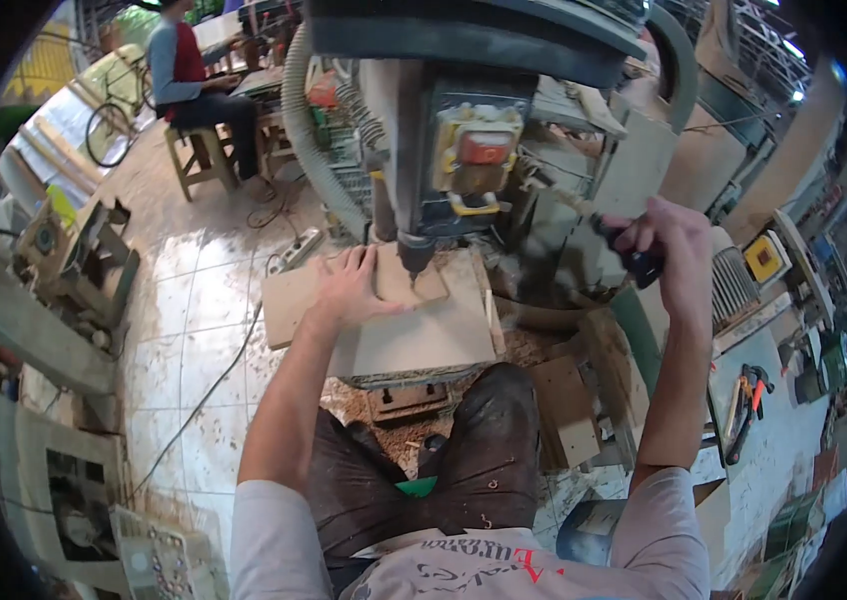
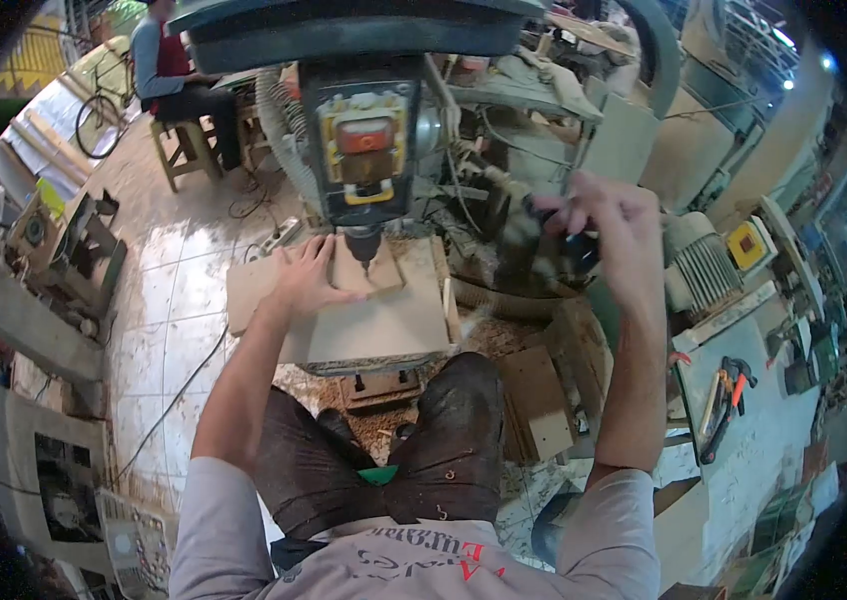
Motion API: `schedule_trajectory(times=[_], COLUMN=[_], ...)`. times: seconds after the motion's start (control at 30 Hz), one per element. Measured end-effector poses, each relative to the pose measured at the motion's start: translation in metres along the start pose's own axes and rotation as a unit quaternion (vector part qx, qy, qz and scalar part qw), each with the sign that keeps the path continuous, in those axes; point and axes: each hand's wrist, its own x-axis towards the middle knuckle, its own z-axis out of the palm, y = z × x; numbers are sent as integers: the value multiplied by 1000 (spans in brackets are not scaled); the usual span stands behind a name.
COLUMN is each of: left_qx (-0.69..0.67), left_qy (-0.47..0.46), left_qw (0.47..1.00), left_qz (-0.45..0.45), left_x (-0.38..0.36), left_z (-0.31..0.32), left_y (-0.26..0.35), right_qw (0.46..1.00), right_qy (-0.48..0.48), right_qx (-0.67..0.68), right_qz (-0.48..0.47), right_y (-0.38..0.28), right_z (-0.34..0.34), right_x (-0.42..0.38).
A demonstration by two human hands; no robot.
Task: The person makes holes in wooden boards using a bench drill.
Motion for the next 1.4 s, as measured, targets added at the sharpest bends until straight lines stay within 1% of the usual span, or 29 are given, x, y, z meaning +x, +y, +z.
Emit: schedule_trajectory(times=[0.03, 0.07, 0.13, 0.17, 0.23, 0.27, 0.33, 0.37, 0.4, 0.43, 0.47, 0.5, 0.57, 0.67, 0.73, 0.77, 0.83, 0.97, 1.03, 1.13, 1.27, 1.33, 1.37, 1.4], left_qx=[-1, -1, -20, -12, -9, -7, -9, -11, -11, -10, -11, -11, -11, -5, -4, -3, 1, 16, 11, -5, -9, -4, -1, -1], left_qy=[2, -1, 21, 12, 13, 17, 13, 10, 6, 6, 7, 5, 6, -5, -3, -1, -1, -8, 4, 8, 8, 15, 16, 18], left_qw=[1000, 1000, 1000, 1000, 1000, 1000, 1000, 1000, 1000, 1000, 1000, 1000, 1000, 1000, 1000, 1000, 1000, 1000, 1000, 1000, 1000, 1000, 1000, 1000], left_qz=[0, 7, 4, 5, 6, 2, 2, 1, 3, 1, -2, -2, -6, -7, -8, -6, -7, -9, -8, 2, -1, -1, -1, -1], left_x=[0, 1, 0, 0, -1, 0, 0, -1, -1, -1, -1, -2, -2, -1, -1, -1, -1, 1, 3, -2, -2, -1, -1, -1], left_z=[1, 2, 4, 2, 3, 4, 2, 2, 2, 1, 0, 0, -1, -3, -2, -1, 0, 1, 1, 3, 0, 2, 2, 2], left_y=[0, 0, -2, -1, -1, -1, -1, -1, 0, 0, 0, 0, 2, 2, 1, 1, 1, 0, -2, 2, 1, 0, 0, 0], right_qw=[997, 997, 968, 967, 926, 925, 930, 930, 917, 888, 888, 908, 926, 937, 933, 932, 937, 954, 963, 952, 950, 929, 929, 950], right_qy=[-14, -7, 15, 18, -53, -52, -130, -130, -175, -217, -218, -213, -208, -172, -150, -151, -121, -91, -68, -63, -54, -122, -121, -97], right_qx=[-63, -66, -220, -222, -374, -376, -333, -334, -357, -374, -373, -336, -298, -293, -288, -287, -315, -279, -261, -297, -306, -349, -350, -290], right_qz=[40, 44, 123, 125, 12, 12, -86, -83, 37, 157, 159, 129, 98, 82, 158, 159, 93, 68, -10, 31, 3, 14, 11, -56], right_y=[-2, -10, -28, -28, -27, -21, -1, 6, 11, 16, 20, 23, 32, 49, 53, 58, 71, 110, 118, 117, 111, 96, 88, 80], right_z=[1, 7, 24, 29, 35, 36, 39, 43, 48, 51, 50, 47, 47, 53, 59, 61, 65, 78, 81, 81, 79, 66, 61, 57], right_x=[3, 6, 13, 15, 17, 15, 6, 5, 5, 5, 5, 5, 2, -6, -8, -9, -13, -21, -19, -18, -18, -15, -13, -10])
